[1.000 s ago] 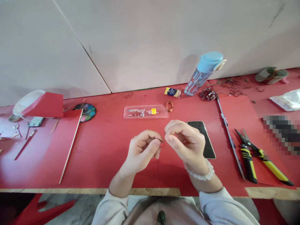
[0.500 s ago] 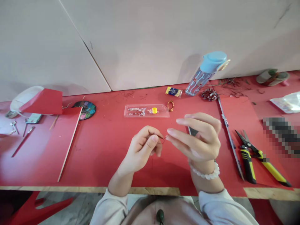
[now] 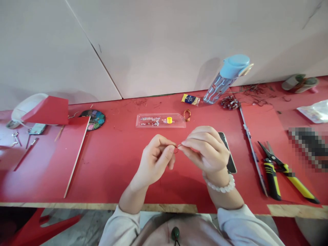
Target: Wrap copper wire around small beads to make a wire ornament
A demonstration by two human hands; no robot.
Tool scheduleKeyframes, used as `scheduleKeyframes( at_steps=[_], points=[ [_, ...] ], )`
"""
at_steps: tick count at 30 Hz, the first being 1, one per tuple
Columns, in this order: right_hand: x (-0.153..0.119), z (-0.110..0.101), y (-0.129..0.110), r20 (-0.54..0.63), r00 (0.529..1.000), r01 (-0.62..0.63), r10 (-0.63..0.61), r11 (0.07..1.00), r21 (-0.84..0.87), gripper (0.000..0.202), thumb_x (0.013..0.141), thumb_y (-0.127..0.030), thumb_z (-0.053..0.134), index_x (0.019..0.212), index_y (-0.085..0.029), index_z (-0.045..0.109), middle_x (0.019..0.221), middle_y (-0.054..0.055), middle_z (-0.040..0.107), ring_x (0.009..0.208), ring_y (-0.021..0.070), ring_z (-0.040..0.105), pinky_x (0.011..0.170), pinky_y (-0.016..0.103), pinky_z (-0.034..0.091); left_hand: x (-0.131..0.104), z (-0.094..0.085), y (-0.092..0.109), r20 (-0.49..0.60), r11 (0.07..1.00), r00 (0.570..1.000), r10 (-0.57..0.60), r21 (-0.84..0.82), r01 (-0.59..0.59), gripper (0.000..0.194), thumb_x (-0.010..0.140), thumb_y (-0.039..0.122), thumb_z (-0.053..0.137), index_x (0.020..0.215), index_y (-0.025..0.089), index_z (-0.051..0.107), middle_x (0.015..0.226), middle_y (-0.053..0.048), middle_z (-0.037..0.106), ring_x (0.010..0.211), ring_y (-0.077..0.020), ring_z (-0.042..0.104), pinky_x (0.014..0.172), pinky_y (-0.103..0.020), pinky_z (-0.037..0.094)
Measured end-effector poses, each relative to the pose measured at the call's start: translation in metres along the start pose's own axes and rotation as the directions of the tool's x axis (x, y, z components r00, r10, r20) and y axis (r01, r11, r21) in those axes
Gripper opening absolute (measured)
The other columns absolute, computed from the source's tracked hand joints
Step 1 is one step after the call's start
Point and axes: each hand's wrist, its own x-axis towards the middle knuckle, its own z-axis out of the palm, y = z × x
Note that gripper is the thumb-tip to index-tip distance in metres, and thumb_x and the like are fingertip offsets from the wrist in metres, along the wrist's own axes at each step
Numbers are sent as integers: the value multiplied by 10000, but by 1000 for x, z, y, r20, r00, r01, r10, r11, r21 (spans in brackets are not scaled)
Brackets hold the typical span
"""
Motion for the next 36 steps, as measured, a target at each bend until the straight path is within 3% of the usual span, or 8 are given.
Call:
scheduleKeyframes(
  at_steps=[11, 17, 22, 26, 28, 30, 33, 36],
  points=[
    [-2, 7, 0, -37, 999, -32, 33, 999, 24, 120, 923, -138, 693, 914, -254, 661, 761, 9, 712, 697, 191, 635, 681, 381, 546, 3, 5, 5, -18, 1000, 1000, -14, 2, 14, 293, 955, 440, 636, 846, 193, 523, 467, 92, 500, 369, -51, 424, 414, -167, 332],
    [0, 13, -5, -20, 964, -254, 266, 939, 233, 134, 922, -143, 671, 831, -239, 654, 716, 5, 686, 659, 173, 625, 637, 346, 532, 1, 6, 2, -45, 997, 997, 66, 41, -65, 285, 974, 448, 615, 873, 194, 532, 479, 89, 507, 374, -57, 457, 407, -164, 343],
    [1, 14, -9, 123, 816, -546, 565, 684, 483, 185, 901, -254, 711, 736, -213, 639, 666, -10, 656, 618, 142, 616, 588, 282, 527, 0, 7, -3, -74, 977, 980, 186, 116, -177, 213, 1009, 389, 579, 929, 192, 570, 511, 67, 571, 414, -69, 536, 427, -161, 386],
    [1, 20, -10, 383, 655, -693, 652, 315, 648, 311, 863, -432, 765, 709, -197, 630, 632, -16, 647, 547, 127, 607, 532, 268, 525, 0, 7, -8, -84, 922, 935, 343, 222, -318, 149, 1025, 320, 560, 961, 191, 597, 538, 67, 596, 421, -61, 564, 427, -144, 401],
    [0, 24, -10, 483, 626, -689, 612, 145, 710, 339, 862, -471, 764, 721, -197, 623, 603, -30, 640, 494, 122, 608, 514, 273, 532, 2, 7, -10, -81, 866, 889, 451, 280, -414, 97, 1028, 267, 552, 994, 196, 609, 565, 69, 612, 438, -55, 584, 439, -133, 418],
    [0, 27, -10, 520, 643, -663, 563, 68, 746, 331, 880, -468, 748, 738, -200, 615, 579, -42, 632, 470, 125, 615, 521, 285, 549, 3, 6, -11, -78, 823, 851, 519, 316, -472, 63, 1022, 216, 553, 1022, 202, 615, 589, 68, 627, 457, -51, 602, 449, -123, 429],
    [1, 25, -9, 441, 711, -633, 548, 228, 740, 283, 921, -417, 710, 755, -205, 622, 615, -30, 646, 515, 134, 633, 551, 296, 562, 4, 5, -11, -72, 814, 846, 528, 326, -481, 58, 1015, 192, 560, 1033, 201, 615, 591, 69, 631, 455, -47, 605, 446, -115, 428],
    [2, 17, -10, 170, 816, -545, 552, 638, 544, 137, 937, -287, 678, 820, -218, 682, 773, 24, 704, 715, 178, 687, 668, 338, 590, 4, 4, -10, -80, 840, 870, 486, 316, -440, 69, 1018, 230, 563, 1006, 193, 620, 573, 67, 620, 435, -53, 596, 428, -125, 420]
  ],
)
